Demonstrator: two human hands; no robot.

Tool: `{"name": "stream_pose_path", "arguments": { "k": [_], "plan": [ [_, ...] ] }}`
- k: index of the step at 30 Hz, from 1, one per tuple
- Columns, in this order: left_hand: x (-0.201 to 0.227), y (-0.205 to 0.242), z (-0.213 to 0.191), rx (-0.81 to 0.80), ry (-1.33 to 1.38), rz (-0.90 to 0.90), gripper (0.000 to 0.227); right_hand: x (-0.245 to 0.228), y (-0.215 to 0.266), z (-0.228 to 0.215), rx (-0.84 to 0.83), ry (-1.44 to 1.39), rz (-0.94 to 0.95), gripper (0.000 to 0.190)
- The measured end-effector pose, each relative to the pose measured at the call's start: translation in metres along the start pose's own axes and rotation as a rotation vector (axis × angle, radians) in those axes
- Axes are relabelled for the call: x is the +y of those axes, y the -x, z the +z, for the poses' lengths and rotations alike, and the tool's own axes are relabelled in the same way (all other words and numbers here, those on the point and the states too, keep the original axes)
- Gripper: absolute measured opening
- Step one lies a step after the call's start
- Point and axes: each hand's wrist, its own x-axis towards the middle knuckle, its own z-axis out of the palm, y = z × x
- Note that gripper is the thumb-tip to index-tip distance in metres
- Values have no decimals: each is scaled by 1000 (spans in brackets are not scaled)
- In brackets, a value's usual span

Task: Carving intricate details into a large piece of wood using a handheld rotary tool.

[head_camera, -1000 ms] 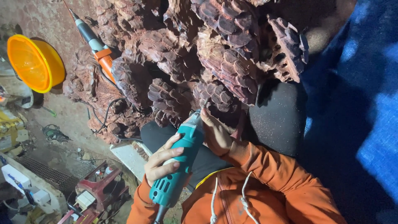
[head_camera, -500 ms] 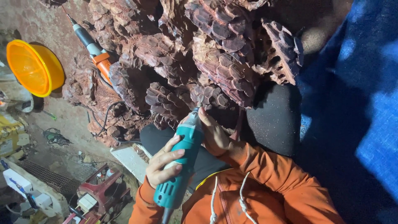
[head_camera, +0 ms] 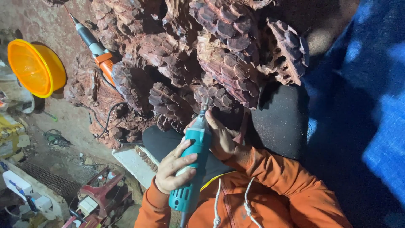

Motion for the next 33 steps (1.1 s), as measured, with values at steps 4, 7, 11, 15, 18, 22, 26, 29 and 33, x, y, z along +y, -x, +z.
{"name": "stream_pose_path", "arguments": {
  "k": [4,7,11,15,18,22,26,29,33],
  "plan": [
    [1,3,0,13,24,-32,27,1,8,-3,145,136,17,64],
    [4,-3,2,4,19,-8,27,0,14,-11,82,424,-136,56],
    [2,-1,14,57,38,17,23,-8,19,-8,205,320,10,67],
    [-3,1,31,97,62,61,22,55,16,-139,104,1452,-762,60],
    [8,0,38,114,5,103,22,32,23,-105,68,1337,-690,65],
    [24,22,47,72,-84,158,25,10,41,-80,-46,999,-466,39],
    [42,56,64,123,-111,149,20,-3,57,-3,-82,791,-118,72],
    [53,83,73,153,-107,134,35,19,58,-34,-156,595,5,70],
    [69,117,83,211,-105,81,31,39,68,-35,-154,618,25,70]
  ]
}}
